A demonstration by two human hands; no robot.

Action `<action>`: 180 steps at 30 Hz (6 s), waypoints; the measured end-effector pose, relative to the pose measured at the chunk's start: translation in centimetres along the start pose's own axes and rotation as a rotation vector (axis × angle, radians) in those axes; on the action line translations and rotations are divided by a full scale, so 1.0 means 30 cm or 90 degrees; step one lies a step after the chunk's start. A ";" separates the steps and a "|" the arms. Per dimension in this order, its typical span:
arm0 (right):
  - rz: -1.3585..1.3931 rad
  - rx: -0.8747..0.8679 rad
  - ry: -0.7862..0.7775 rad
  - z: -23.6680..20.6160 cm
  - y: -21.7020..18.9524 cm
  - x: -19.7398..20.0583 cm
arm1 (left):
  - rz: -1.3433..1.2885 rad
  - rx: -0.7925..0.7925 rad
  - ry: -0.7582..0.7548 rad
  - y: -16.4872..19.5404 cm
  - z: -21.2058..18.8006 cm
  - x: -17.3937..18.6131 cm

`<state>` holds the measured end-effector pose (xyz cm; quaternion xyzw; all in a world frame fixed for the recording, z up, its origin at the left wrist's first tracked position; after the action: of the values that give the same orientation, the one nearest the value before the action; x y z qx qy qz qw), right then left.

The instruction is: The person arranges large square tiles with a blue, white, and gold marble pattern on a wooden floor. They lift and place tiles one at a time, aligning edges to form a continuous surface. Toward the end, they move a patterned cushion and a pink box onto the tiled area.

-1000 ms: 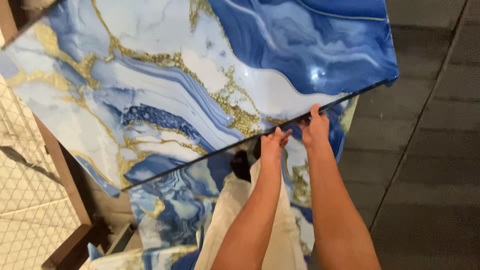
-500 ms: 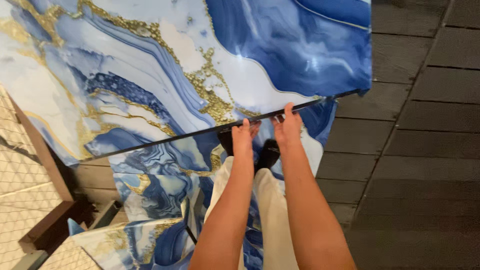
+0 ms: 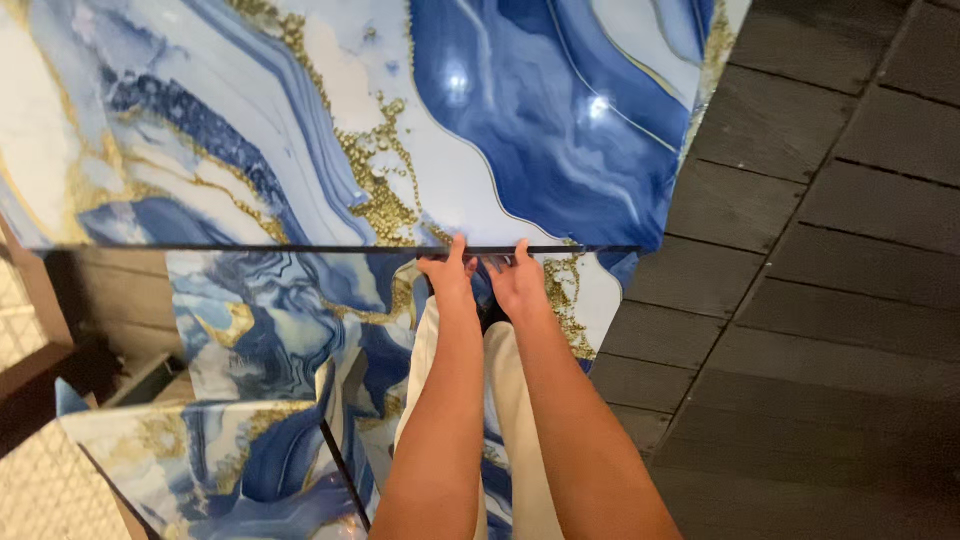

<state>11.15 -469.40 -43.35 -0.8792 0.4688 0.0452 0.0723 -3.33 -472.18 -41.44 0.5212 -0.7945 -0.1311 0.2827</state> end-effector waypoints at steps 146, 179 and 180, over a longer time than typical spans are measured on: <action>-1.556 -0.026 -0.400 -0.075 -1.192 -3.015 | -0.234 -0.040 0.143 1.451 -0.480 -1.969; -1.819 -0.042 -0.705 -0.414 1.312 -3.314 | -0.996 0.092 0.151 2.652 0.432 -1.140; -1.842 -0.014 -0.774 -0.408 1.378 -3.315 | -1.000 0.092 0.172 2.677 0.466 -1.083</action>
<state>-78.39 -412.89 -20.15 -0.4166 -0.8380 0.2775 0.2173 -62.43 -410.16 -22.46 0.9568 -0.1604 -0.1761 0.1668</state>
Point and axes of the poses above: each hand's wrist, its own z-axis towards the middle knuckle, its own x-axis out of the back of the hand, y = z × x, the point moved 8 cm from there along z, towards the middle knuckle, and after that the axes turned 11 degrees about y, right-handed, at the moved point
